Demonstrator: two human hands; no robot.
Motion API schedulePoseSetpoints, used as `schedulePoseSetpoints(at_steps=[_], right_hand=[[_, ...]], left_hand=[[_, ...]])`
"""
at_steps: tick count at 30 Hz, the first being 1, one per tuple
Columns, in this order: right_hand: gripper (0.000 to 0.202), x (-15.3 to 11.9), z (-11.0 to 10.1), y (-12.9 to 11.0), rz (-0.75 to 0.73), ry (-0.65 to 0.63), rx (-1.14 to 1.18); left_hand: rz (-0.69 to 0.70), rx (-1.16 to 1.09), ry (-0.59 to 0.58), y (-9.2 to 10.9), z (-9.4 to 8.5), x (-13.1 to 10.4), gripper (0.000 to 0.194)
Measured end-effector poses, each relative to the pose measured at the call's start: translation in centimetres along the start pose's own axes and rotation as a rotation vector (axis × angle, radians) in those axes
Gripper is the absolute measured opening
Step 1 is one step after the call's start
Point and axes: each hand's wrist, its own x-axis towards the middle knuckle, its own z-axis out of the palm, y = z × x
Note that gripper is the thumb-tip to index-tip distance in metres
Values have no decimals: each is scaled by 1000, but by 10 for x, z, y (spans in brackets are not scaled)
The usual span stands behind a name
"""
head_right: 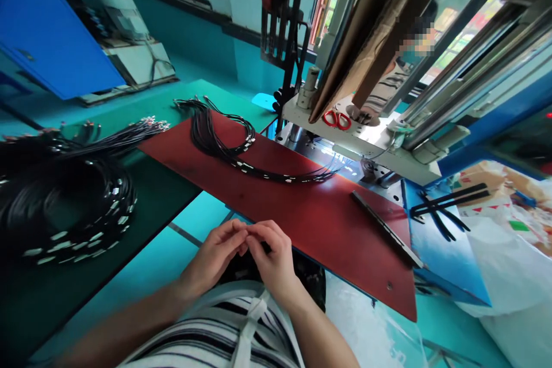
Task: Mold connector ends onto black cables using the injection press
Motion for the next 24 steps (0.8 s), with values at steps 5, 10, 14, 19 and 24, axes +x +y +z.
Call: schedulePoseSetpoints(at_steps=[5,10,14,19,24], right_hand=[[11,10,-2,3,-19,-149,-38],[19,25,-18,-2,-95,-489,-150],[20,31,-19,-5,-135,-598,-222],[16,32,-13,0,-147,-574,-183],[14,21,-41,33,-85,-214,-309]], left_hand=[[34,172,-56,6,-18,6,30],[-50,293,-240,18,-34,16,24],[-83,304,-292,12,-35,18,22],[-13,408,-331,18,-46,18,21],[249,795,178,96,-131,42,30]])
